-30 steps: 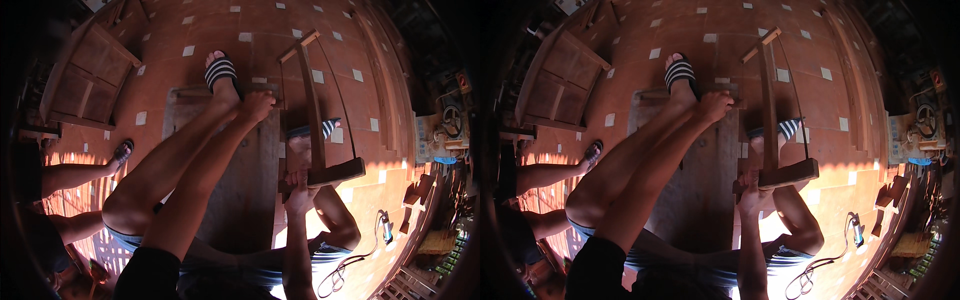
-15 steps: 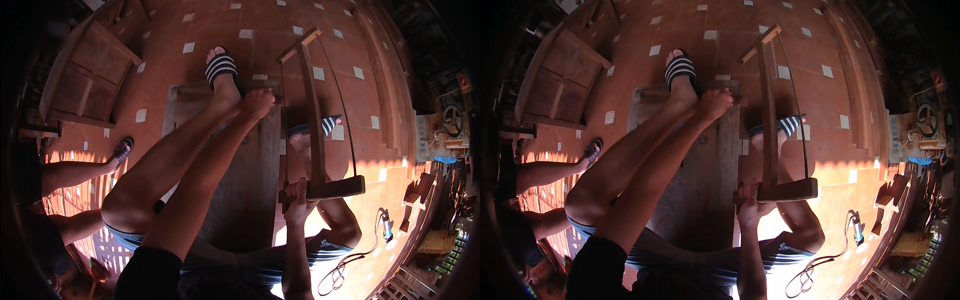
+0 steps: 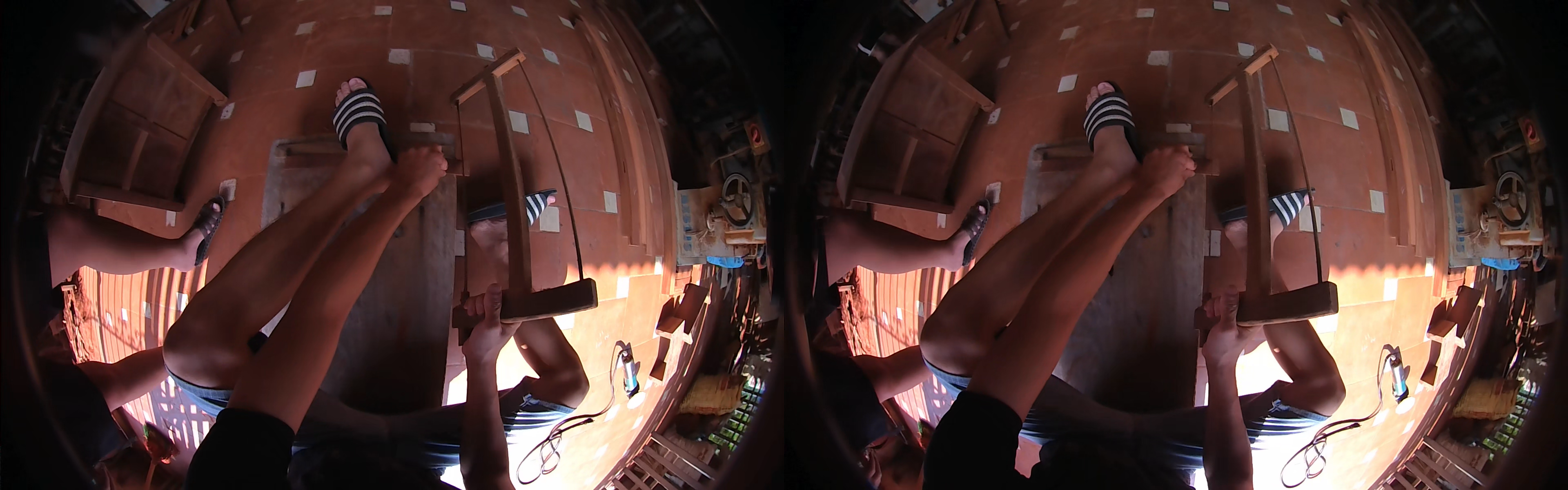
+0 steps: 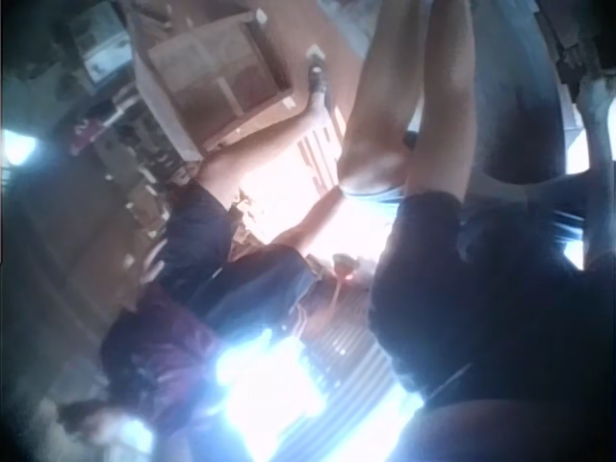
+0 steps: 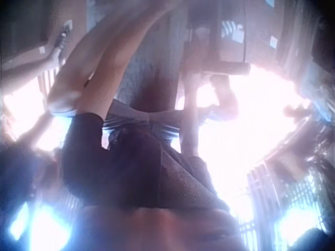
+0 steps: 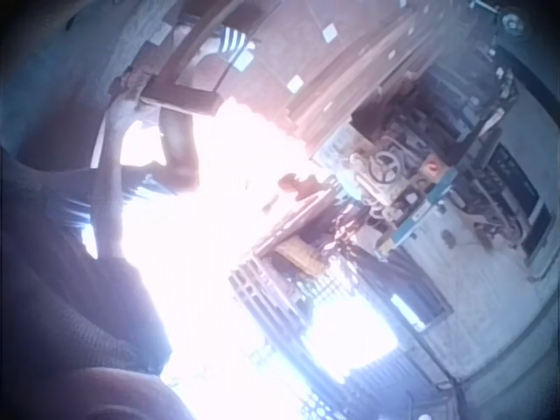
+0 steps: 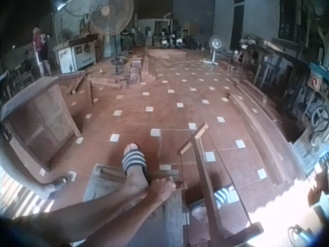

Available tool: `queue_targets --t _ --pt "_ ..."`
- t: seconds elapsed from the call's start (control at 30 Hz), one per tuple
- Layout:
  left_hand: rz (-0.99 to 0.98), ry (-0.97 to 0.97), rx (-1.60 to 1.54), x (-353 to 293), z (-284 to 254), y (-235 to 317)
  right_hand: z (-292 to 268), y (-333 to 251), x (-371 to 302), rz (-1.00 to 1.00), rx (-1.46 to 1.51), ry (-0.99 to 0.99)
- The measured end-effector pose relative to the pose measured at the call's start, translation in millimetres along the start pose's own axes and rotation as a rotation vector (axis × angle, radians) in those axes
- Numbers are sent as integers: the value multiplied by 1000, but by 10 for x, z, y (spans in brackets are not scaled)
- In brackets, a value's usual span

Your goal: The person uses a band saw to cut notches into a long wooden plank, then moves around the workshop to retrieve a large wooden board and a hand saw. They briefly saw a piece of wood on the floor and later handle a power strip and a wooden plank.

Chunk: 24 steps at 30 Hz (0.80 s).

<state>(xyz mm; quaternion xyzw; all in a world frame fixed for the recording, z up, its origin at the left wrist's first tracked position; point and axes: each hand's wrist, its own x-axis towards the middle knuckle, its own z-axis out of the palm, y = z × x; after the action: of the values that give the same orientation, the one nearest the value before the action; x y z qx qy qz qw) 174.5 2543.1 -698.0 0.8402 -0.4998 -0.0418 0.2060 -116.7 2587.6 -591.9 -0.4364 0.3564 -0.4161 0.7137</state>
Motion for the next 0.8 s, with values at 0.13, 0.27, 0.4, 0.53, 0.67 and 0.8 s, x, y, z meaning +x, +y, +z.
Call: queue_targets --t 0.13,0.27,0.4,0.53,0.67,0.8 --pt "25 24 -54 24 63 -5 187 159 451 -8 54 -10" --pt "82 58 -64 37 -37 25 232 107 492 -2 41 46" --pt "38 -6 -9 -26 -101 77 -75 -134 -107 46 89 44" --pt "-6 -47 21 65 -98 59 -247 -318 -490 66 142 -6" --pt "73 65 -16 32 -71 3 -93 -218 -225 84 81 38" --pt "13 -9 -89 72 -41 101 46 -54 185 -26 59 31"
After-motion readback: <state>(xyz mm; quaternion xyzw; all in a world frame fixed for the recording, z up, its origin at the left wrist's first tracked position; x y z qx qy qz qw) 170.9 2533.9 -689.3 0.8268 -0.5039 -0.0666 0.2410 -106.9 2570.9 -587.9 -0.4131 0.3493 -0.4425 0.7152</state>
